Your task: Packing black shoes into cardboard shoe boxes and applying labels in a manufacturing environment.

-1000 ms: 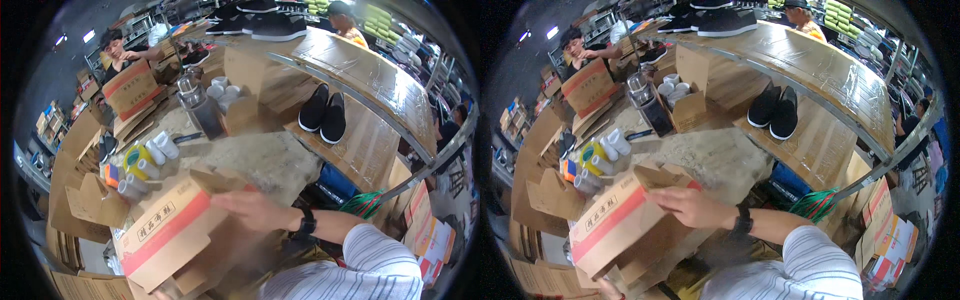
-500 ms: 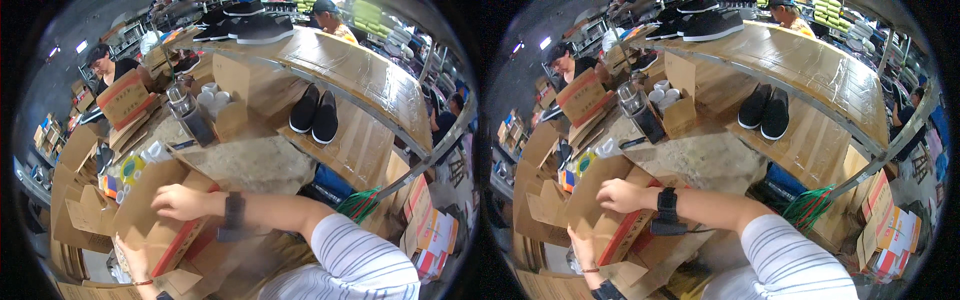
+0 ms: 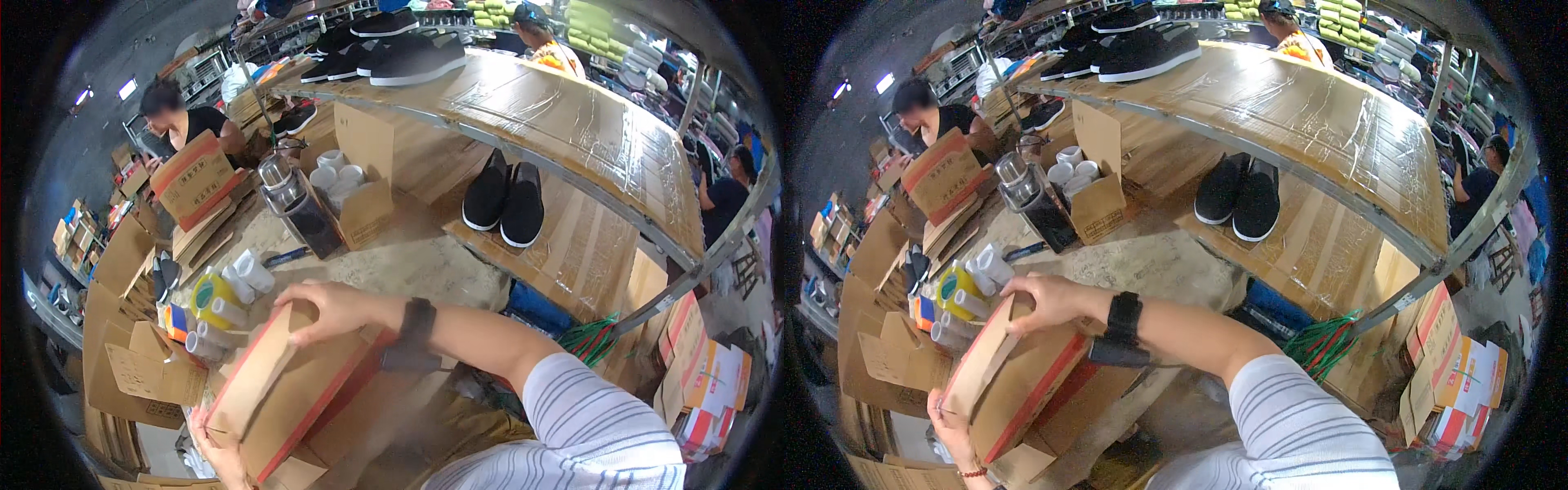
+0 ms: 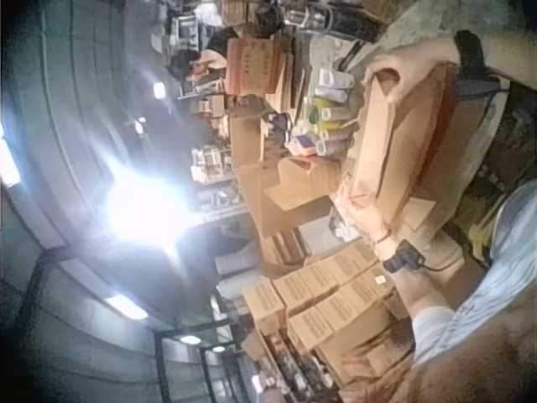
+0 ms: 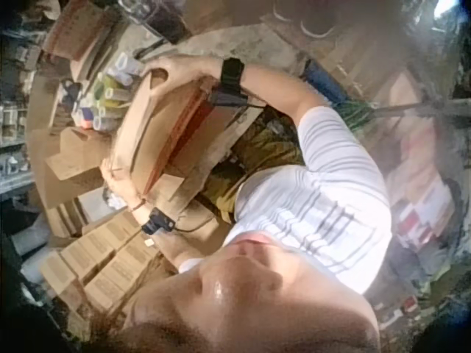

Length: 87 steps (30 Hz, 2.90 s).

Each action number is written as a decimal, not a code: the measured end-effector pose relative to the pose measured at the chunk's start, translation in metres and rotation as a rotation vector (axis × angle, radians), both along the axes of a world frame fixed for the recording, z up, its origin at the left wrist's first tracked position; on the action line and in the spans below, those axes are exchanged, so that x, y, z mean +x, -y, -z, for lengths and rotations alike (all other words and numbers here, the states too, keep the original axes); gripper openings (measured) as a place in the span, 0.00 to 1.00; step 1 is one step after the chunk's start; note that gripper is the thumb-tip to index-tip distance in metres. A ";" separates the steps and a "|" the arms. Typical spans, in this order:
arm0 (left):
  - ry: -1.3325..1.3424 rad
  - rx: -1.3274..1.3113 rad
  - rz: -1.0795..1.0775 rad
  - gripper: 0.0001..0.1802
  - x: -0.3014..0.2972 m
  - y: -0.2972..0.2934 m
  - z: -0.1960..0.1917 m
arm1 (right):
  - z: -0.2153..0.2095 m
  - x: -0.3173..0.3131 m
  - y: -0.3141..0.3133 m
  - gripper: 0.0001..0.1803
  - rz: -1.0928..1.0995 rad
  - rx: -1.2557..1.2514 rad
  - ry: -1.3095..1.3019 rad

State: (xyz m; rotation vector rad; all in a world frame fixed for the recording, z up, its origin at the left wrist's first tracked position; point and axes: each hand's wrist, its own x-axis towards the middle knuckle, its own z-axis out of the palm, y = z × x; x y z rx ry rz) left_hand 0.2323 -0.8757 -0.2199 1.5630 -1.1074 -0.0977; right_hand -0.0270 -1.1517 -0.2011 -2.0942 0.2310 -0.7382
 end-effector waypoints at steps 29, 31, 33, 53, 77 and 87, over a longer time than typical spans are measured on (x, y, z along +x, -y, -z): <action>0.768 0.600 -0.105 0.36 -0.108 0.025 -0.017 | 0.076 -0.280 0.127 0.17 0.859 0.625 0.506; 0.799 0.566 -0.088 0.36 -0.110 0.025 -0.021 | 0.085 -0.292 0.112 0.14 0.705 0.793 0.644; 0.493 0.516 -0.150 0.34 -0.106 0.012 -0.034 | 0.055 -0.245 0.042 0.14 0.430 1.138 0.680; 0.282 -0.198 -0.056 0.21 -0.160 0.048 -0.072 | 0.048 -0.098 -0.058 0.12 0.039 1.313 0.726; 0.201 0.084 -0.367 0.46 -0.035 0.032 0.043 | 0.093 0.032 0.040 0.29 0.297 -0.541 -0.005; 0.548 1.076 0.057 0.24 -0.036 -0.001 -0.044 | -0.040 0.015 -0.012 0.54 -0.297 -0.928 -0.526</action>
